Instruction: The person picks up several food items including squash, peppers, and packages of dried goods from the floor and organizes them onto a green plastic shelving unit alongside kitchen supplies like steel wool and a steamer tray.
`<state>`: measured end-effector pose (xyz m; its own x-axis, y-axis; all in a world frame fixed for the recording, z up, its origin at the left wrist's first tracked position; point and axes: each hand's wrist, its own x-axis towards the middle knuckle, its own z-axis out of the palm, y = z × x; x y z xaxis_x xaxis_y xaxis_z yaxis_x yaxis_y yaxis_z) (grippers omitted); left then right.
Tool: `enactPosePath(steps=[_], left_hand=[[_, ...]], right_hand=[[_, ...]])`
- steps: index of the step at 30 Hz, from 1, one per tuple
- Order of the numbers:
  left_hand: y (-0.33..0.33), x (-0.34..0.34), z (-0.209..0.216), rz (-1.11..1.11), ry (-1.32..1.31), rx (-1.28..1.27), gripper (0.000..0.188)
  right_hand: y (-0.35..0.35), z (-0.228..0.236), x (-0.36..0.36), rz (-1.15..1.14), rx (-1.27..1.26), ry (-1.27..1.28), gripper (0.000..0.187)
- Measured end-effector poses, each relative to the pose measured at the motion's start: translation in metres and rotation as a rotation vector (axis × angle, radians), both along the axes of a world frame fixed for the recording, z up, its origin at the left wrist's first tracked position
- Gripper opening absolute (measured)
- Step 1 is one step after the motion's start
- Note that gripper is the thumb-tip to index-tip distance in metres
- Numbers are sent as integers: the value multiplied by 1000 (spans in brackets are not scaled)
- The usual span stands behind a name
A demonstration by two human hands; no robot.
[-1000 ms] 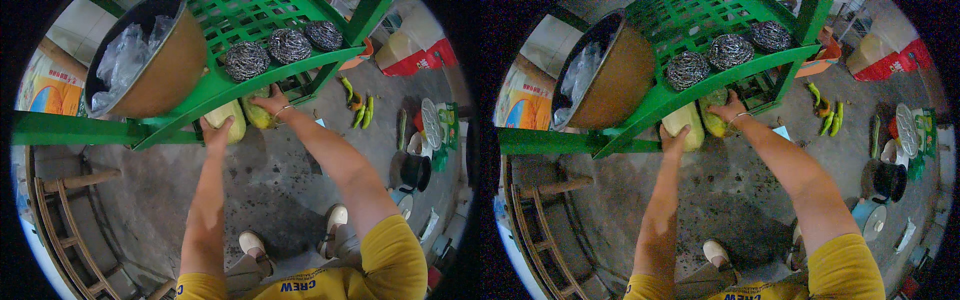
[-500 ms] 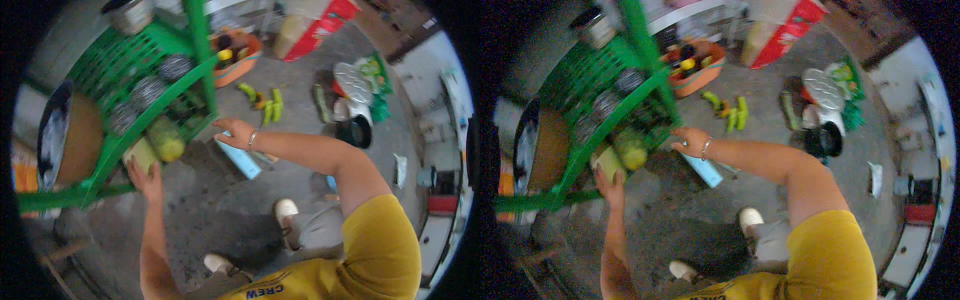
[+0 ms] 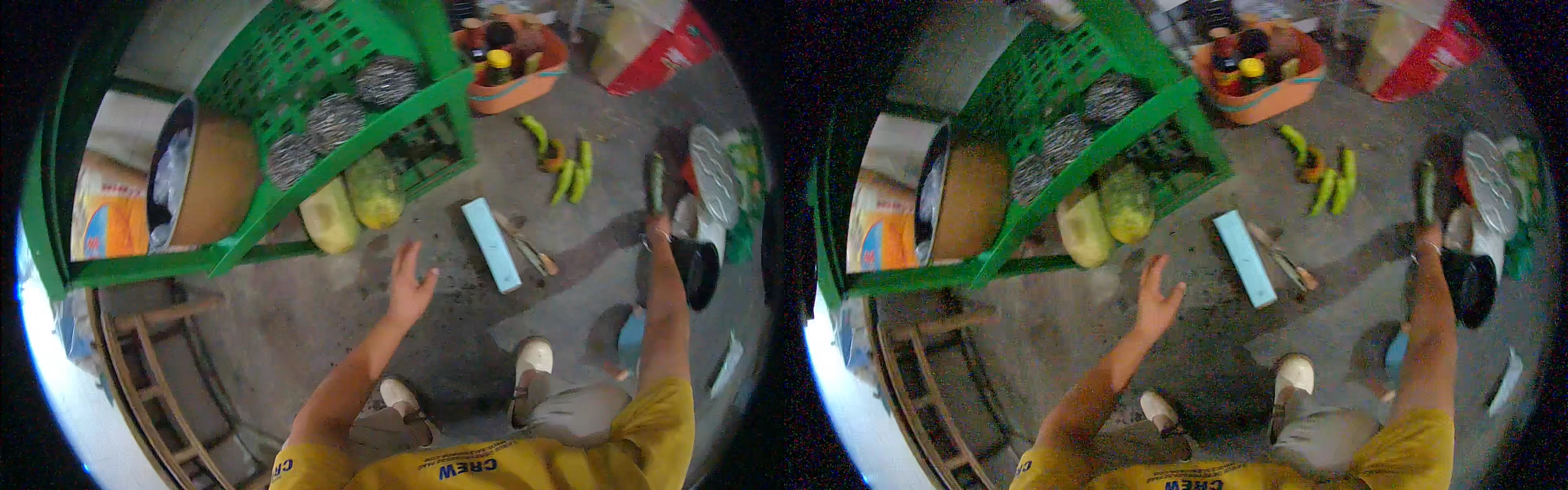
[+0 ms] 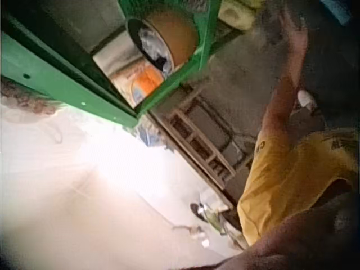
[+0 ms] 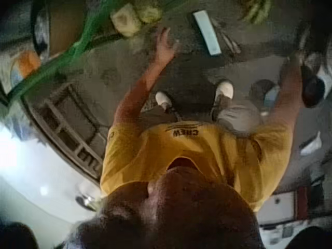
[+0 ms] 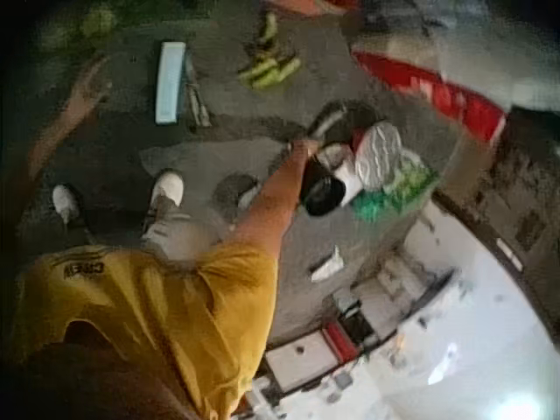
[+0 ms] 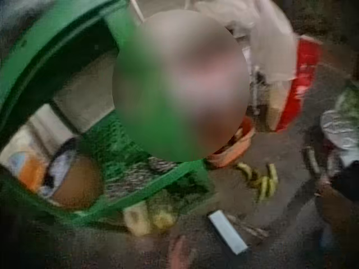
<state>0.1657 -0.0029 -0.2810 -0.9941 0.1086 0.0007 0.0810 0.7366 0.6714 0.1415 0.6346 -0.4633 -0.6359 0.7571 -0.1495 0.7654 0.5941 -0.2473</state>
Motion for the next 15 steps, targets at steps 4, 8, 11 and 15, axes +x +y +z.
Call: enactPosePath(steps=[4, 8, 11, 15], left_hand=[[-15, 14, -20, 153, -153, 104, 57], [1, -1, -19, 184, -238, 187, 56], [17, -21, -22, 90, -228, 269, 56], [14, -6, -14, 124, -215, 465, 55]], right_hand=[[20, -7, 2, 131, 150, -263, 30], [59, -22, -6, 170, 84, -270, 37], [97, -17, 22, 74, -984, 26, 31], [-109, 91, 28, -94, -1251, 272, 18]])
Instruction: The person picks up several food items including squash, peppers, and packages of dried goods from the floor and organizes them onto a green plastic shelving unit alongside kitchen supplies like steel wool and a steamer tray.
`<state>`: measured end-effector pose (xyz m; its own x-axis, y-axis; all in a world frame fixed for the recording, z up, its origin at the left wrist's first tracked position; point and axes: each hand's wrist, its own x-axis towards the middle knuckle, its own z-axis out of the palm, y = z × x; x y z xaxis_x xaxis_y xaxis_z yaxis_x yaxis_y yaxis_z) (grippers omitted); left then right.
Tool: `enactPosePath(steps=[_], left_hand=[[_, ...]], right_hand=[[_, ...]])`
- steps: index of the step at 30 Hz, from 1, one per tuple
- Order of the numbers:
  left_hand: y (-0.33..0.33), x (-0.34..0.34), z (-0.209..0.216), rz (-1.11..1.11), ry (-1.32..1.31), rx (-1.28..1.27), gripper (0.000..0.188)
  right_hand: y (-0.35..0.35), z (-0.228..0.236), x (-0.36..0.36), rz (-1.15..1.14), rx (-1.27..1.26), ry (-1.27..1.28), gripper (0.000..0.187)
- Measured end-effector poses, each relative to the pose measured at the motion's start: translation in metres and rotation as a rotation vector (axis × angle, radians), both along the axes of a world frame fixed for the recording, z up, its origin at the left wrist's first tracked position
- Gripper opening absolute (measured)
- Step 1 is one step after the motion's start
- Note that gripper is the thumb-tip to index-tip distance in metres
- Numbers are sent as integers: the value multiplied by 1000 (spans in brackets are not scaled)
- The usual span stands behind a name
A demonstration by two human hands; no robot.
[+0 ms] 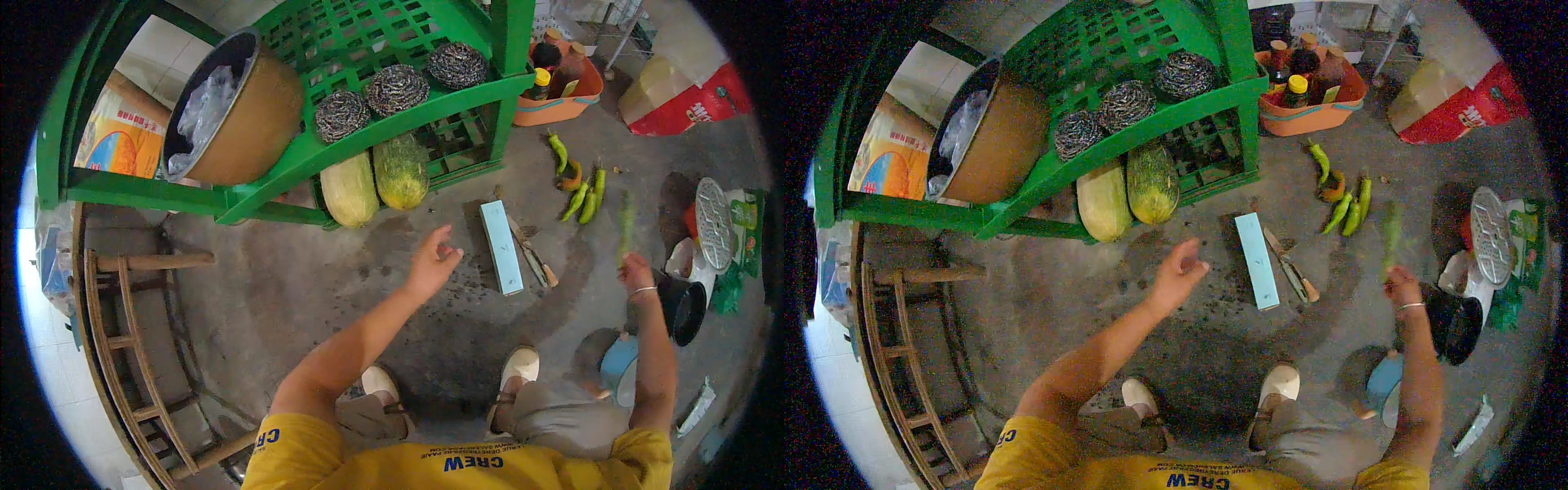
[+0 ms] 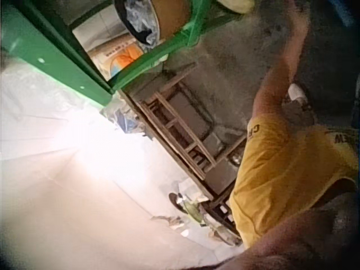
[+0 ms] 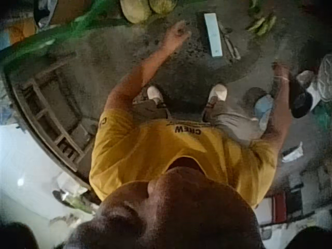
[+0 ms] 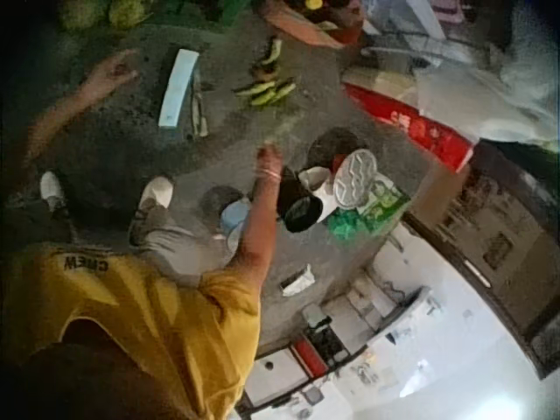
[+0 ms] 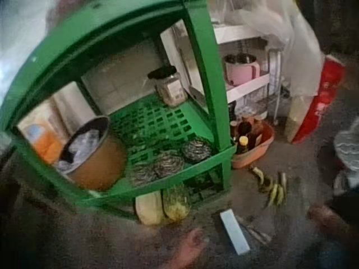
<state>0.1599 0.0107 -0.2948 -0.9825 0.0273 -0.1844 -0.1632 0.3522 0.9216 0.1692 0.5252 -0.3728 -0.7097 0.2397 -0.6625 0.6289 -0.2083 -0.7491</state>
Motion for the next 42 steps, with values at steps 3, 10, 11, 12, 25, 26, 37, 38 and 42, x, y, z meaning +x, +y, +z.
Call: enactPosePath(steps=[3, 10, 11, 12, 25, 26, 37, 38, 42], left_hand=[[30, -5, 38, -181, -281, 193, 53], [36, -12, 95, 48, -299, 487, 40], [25, -13, 92, 174, -198, 439, 29], [19, -17, 102, 267, -183, 506, 25], [-154, -126, 29, 264, -19, -585, 30], [-149, -127, 23, 238, 37, -584, 33], [-106, -102, 67, 124, 163, -748, 35], [-96, -103, 65, 111, 168, -677, 34], [-111, -84, 44, 40, 337, -369, 25]], right_hand=[[-93, 70, 9, 382, -180, 72, 18], [-308, 139, -41, 834, 226, 605, 36], [-334, 162, -47, 889, 366, 649, 40], [-343, 159, -51, 913, 282, 683, 48], [-297, 74, 6, 1184, 313, 326, 37], [-295, 67, 11, 1169, 296, 304, 36], [-285, 52, 16, 1028, 360, 394, 31], [-278, 55, 18, 1040, 406, 353, 30], [-275, 39, 29, 1037, 442, 385, 30]])
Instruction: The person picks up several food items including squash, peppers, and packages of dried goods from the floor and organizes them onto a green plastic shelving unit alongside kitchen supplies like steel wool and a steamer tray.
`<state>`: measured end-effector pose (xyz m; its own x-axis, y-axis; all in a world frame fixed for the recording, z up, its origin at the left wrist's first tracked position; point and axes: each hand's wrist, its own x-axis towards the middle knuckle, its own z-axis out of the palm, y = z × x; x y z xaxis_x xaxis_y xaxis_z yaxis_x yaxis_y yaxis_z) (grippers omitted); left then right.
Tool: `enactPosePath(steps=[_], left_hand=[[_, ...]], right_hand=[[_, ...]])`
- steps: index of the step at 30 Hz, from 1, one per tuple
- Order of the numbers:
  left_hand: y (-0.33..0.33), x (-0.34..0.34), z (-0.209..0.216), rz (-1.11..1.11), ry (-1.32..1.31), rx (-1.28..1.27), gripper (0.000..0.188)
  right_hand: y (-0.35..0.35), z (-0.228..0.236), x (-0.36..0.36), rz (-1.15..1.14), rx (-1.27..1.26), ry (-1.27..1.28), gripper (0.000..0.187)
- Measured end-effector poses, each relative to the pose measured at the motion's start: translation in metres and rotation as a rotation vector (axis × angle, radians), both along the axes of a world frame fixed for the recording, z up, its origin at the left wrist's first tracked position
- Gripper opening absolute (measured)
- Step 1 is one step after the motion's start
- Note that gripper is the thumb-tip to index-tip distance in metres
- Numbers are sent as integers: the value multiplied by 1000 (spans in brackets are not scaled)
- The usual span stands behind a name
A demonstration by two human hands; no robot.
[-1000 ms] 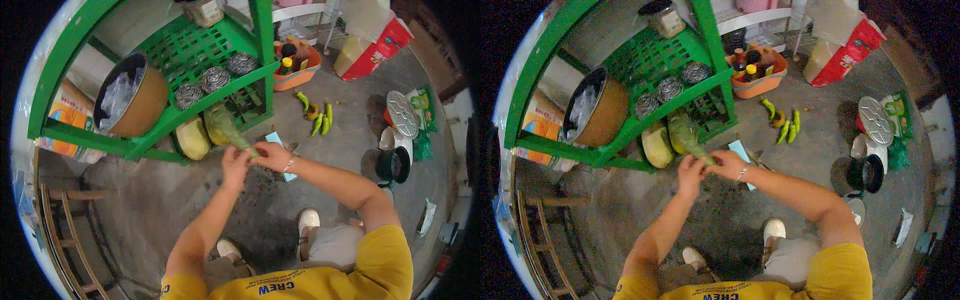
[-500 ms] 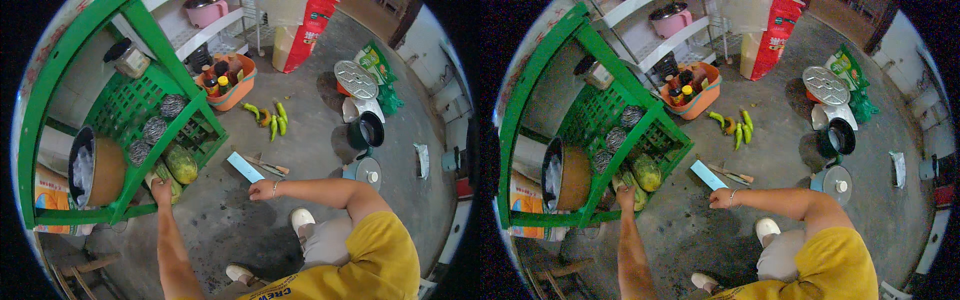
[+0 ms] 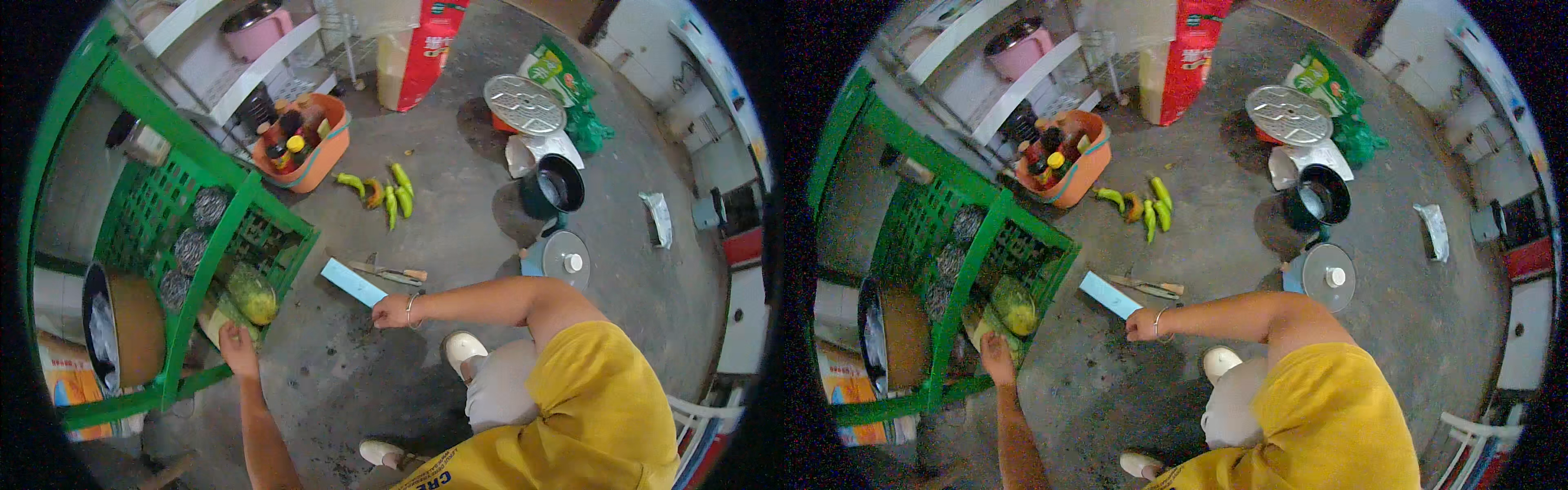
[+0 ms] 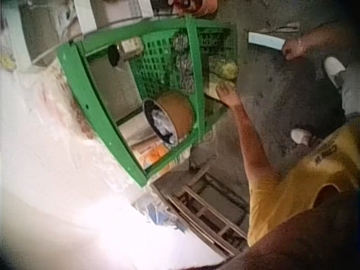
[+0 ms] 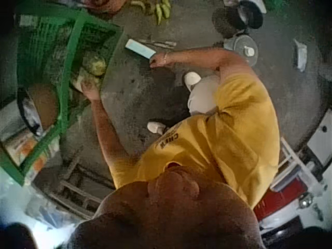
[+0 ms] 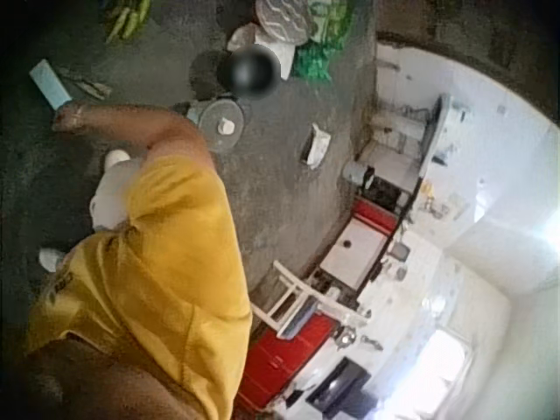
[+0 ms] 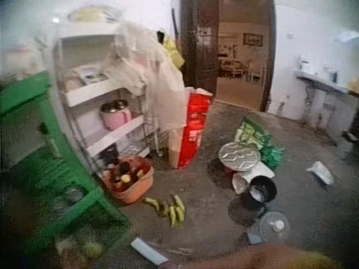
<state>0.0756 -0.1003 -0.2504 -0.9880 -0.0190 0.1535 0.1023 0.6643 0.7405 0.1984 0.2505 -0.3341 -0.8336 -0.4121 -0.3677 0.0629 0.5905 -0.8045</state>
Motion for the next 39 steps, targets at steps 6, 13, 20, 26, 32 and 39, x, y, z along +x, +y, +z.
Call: enactPosePath(steps=[6, 13, 20, 26, 32, 39], left_hand=[[29, 38, 9, -62, -134, 156, 25], [75, 52, 12, -87, -255, 369, 29], [103, 74, 4, -122, -304, 400, 30], [103, 79, -9, -139, -325, 444, 30], [100, 68, -5, -95, -375, 470, 27], [106, 63, -11, -108, -372, 468, 25]], right_hand=[[9, -3, 0, -79, -56, -62, 26], [23, -12, -14, -380, -139, 25, 19], [54, -6, -25, -540, -120, 23, 21], [131, -32, -32, -844, 42, 29, 21], [211, -93, -19, -1181, -3, 41, 16], [264, -107, 2, -1400, 256, 114, 27]])
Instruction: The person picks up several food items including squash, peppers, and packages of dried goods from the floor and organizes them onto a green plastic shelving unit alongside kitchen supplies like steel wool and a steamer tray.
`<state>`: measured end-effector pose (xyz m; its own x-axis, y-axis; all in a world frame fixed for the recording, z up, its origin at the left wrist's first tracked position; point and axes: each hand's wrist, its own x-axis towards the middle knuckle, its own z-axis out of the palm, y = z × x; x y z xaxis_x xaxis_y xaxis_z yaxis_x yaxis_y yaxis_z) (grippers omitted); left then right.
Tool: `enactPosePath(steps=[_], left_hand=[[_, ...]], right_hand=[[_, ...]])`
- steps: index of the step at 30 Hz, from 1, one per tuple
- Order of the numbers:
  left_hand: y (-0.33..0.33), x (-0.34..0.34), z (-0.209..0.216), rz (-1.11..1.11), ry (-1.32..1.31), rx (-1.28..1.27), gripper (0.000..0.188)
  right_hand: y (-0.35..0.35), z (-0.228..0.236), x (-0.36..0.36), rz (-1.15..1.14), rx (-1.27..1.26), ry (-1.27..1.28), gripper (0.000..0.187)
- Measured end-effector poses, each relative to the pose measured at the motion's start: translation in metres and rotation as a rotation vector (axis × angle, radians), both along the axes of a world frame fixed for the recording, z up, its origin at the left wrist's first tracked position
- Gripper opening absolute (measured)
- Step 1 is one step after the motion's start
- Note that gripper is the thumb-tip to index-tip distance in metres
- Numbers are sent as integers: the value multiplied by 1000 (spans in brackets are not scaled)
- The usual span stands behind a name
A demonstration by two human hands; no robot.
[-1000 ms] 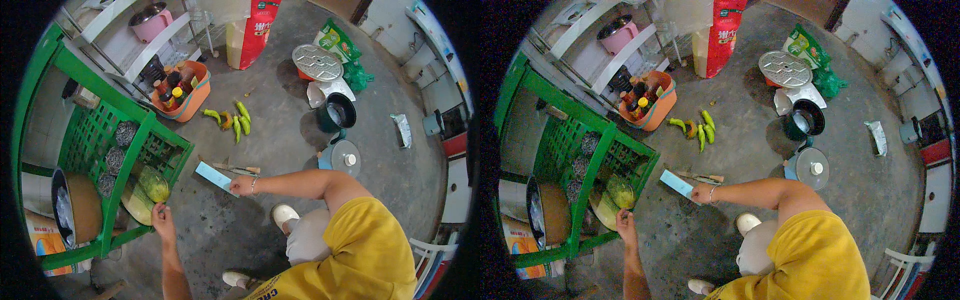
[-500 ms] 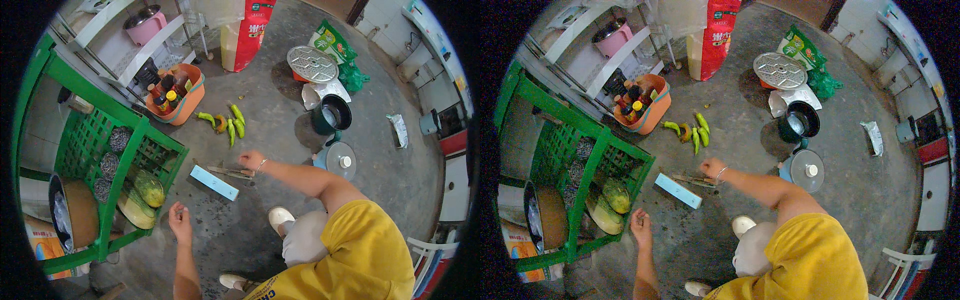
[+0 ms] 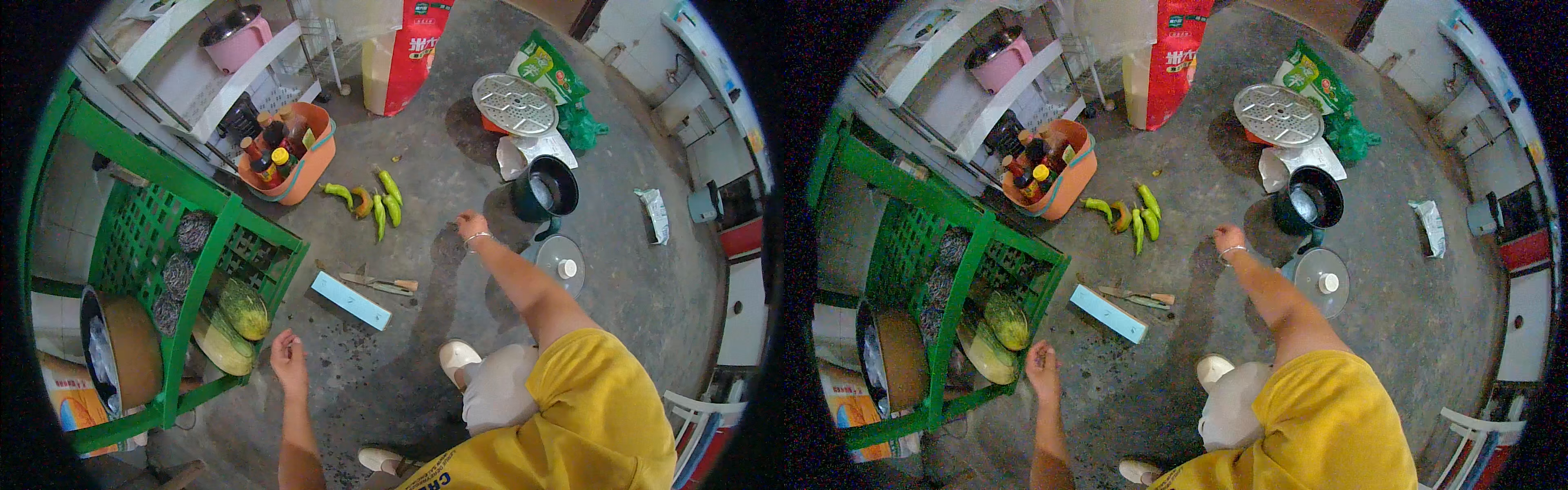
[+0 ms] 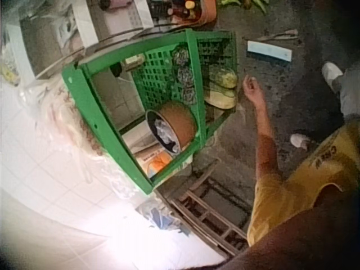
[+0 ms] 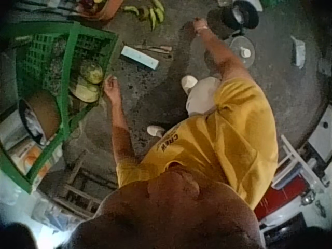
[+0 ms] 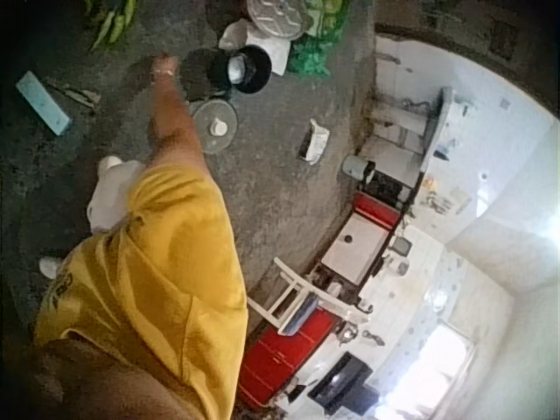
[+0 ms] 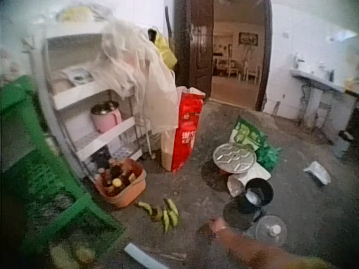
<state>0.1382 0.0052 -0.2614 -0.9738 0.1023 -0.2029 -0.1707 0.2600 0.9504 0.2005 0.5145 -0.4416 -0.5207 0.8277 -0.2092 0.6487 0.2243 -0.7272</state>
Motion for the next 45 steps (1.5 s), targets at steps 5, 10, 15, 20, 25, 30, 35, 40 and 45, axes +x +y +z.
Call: enactPosePath(steps=[5, 10, 15, 20, 25, 30, 35, 40, 45], left_hand=[[8, -1, 1, 6, -56, -51, 23], [7, -1, -24, -28, -47, -49, 23], [12, 1, -34, 12, -95, -45, 21], [17, 1, -32, -16, -100, -37, 20], [8, 0, -36, 10, -132, -74, 22], [7, -1, -32, 2, -136, -66, 25], [9, 2, -17, -78, -157, 12, 34], [53, 9, 18, -275, -216, 84, 43], [72, 0, 58, -334, -121, 133, 48]], right_hand=[[54, 40, -5, -128, 253, -103, 57], [114, 57, -11, -270, 181, -141, 84], [128, 78, -42, -447, -62, -342, 98], [160, 56, -21, -131, 36, -538, 100], [171, 54, -13, 17, 181, -717, 39], [164, 51, 2, -18, 458, -600, 27], [82, 120, -11, -47, 477, -349, 26], [21, 176, -3, 65, 763, 382, 15], [-31, 257, -22, 252, 551, 738, 9]])
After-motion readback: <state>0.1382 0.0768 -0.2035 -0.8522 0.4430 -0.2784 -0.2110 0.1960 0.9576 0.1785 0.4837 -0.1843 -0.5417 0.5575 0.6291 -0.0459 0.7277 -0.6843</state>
